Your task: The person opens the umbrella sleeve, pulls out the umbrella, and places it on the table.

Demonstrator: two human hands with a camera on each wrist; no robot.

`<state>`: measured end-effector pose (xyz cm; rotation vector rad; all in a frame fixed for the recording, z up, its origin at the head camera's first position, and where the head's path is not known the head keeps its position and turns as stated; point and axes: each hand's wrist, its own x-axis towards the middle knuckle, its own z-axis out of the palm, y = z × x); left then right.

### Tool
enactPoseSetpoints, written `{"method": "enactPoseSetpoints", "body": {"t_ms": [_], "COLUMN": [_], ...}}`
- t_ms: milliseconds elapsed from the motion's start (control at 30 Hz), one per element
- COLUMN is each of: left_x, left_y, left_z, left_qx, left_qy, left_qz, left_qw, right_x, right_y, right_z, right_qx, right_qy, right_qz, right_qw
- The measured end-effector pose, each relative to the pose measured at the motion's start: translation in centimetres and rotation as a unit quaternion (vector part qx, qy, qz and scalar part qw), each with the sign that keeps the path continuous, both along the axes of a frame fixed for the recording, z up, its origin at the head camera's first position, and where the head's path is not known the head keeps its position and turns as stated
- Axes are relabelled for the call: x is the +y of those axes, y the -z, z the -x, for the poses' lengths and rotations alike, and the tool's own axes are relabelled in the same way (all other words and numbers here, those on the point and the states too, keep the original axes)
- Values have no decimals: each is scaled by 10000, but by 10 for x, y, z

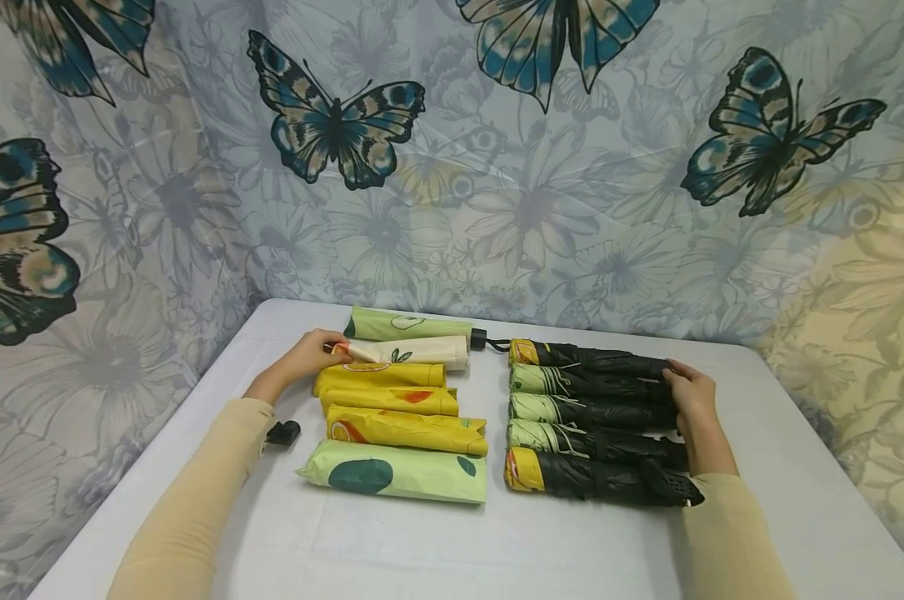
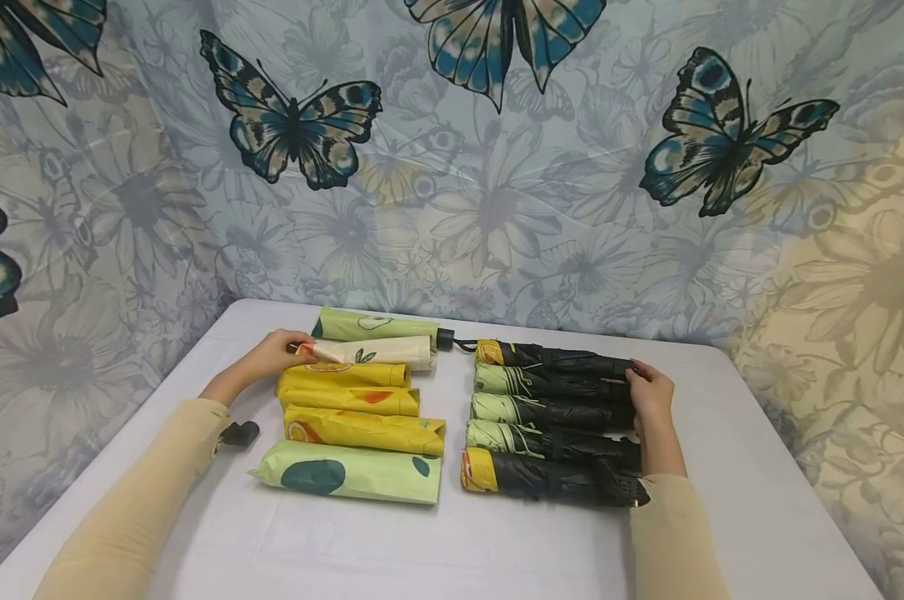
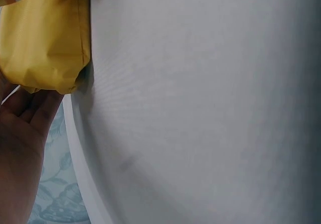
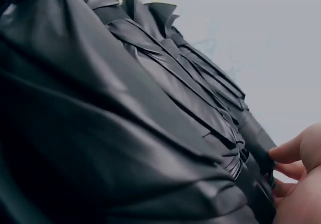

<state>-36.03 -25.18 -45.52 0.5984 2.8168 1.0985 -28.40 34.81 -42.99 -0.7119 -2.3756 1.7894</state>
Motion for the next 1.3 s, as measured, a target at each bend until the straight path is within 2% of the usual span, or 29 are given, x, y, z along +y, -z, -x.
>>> {"method": "enactPoseSetpoints", "body": {"t_ms": [267,467,633,867,1033,1233,1300], "left_x": [-1,-1,1,3,7,15,17], "left_y": [-2,-2,-2,-9,-19,-29,-32], "left_z": [-1,-2,-2,-2,-1,6,9], "left_qx": [47,57,-67,-190,68,389,399], "left_qy": [45,53,4,-39,56,-327,-470], "left_qz": [-18,-48,-176,-266,-373,-353,-278], "left_qw": [10000,10000,9998,9995,9993,9981,9977], "right_x": [4,6,6,-6,-22,-50,-60], "right_y": [6,6,4,-3,-12,-23,-25], "right_z": [1,2,1,-1,1,6,7], "right_qx": [-53,-76,-57,334,649,867,950], "right_qy": [-270,-227,-147,155,188,-117,-201], "right_qz": [-84,-15,28,-120,-301,-237,-204], "right_qw": [9996,9997,9999,9992,9973,9959,9951]}}
